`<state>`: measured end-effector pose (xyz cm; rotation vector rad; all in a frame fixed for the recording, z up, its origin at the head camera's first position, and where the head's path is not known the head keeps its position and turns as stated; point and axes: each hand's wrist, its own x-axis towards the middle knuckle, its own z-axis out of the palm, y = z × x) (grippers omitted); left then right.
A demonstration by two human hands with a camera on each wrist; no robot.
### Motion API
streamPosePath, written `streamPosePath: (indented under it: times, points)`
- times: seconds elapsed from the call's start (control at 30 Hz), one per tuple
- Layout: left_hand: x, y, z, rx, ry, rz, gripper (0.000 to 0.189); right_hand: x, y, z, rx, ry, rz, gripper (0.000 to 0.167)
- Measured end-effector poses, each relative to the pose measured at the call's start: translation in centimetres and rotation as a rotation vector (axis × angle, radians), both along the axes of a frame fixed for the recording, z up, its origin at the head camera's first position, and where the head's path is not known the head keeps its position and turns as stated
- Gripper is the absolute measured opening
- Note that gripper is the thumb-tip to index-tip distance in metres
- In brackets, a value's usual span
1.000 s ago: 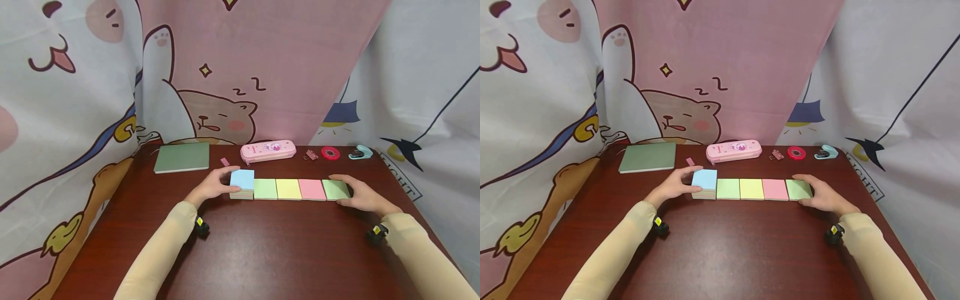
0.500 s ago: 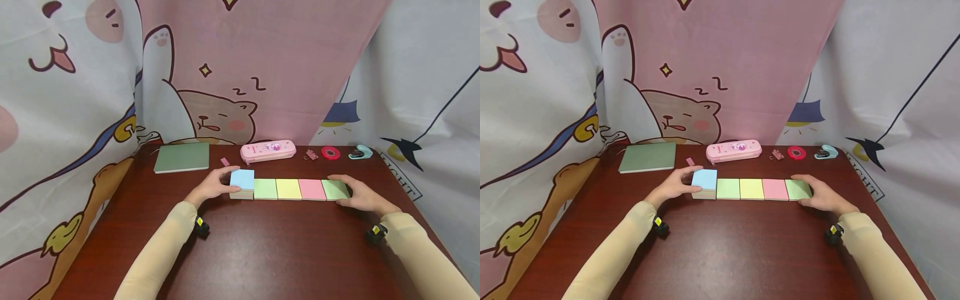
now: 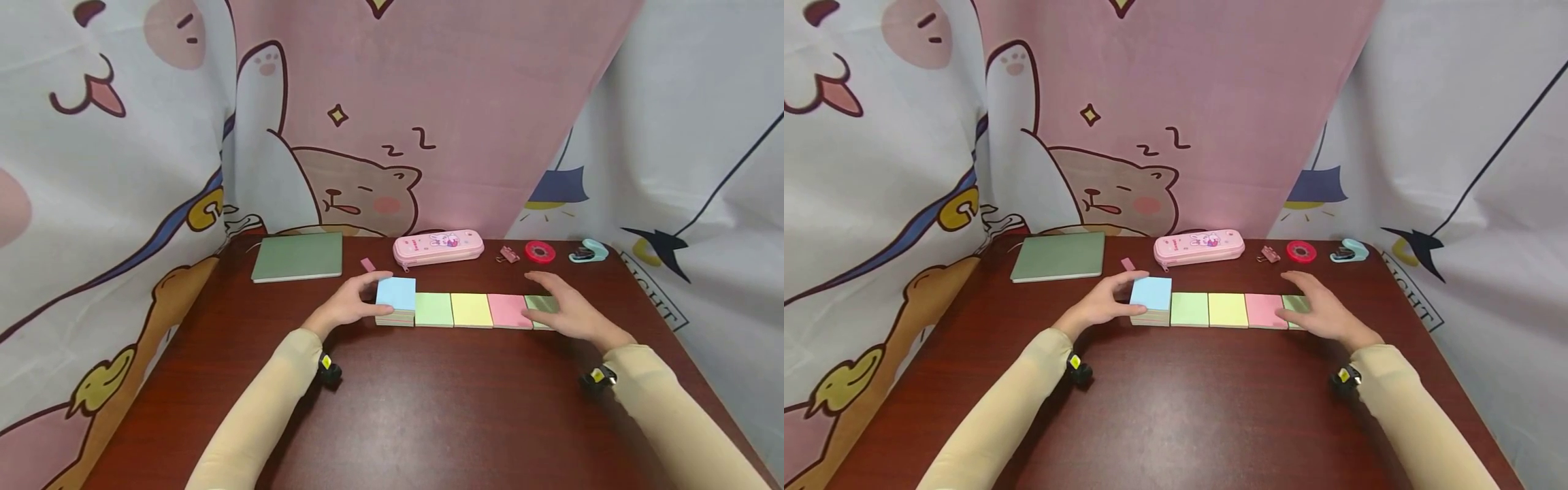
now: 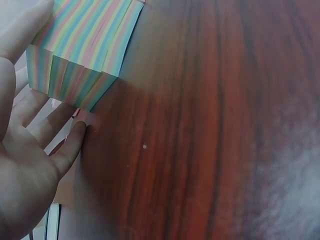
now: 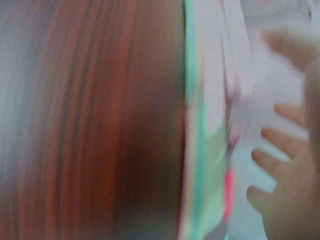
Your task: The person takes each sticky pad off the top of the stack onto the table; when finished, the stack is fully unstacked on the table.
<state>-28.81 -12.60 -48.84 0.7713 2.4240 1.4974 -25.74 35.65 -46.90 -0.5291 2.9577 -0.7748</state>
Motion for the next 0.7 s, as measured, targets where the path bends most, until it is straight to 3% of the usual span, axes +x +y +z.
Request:
streamPosePath:
  times: [0.1, 0.4, 0.5, 0.7]
  points:
    - [0.0, 0.0, -0.1, -0.003, -0.01, -0.005, 0.082, -0.1, -4.1, 0.8, -0.003, 0.073, 0.039, 0.086]
    - [0.0, -0.1, -0.2, -0.011, 0.008, 0.0, 0.082, -0.6, -16.8, 2.0, -0.095, 0.22, 0.357, 0.082]
    - [0.2, 0.0, -0.1, -0.005, 0.005, -0.01, 0.081, -1.0, -19.2, 1.9, -0.087, 0.229, 0.401, 0.084]
    - [0.3, -0.1, 0.2, -0.008, -0.003, -0.027, 0.083, -1.5, -21.4, 1.7, -0.069, 0.169, 0.405, 0.085]
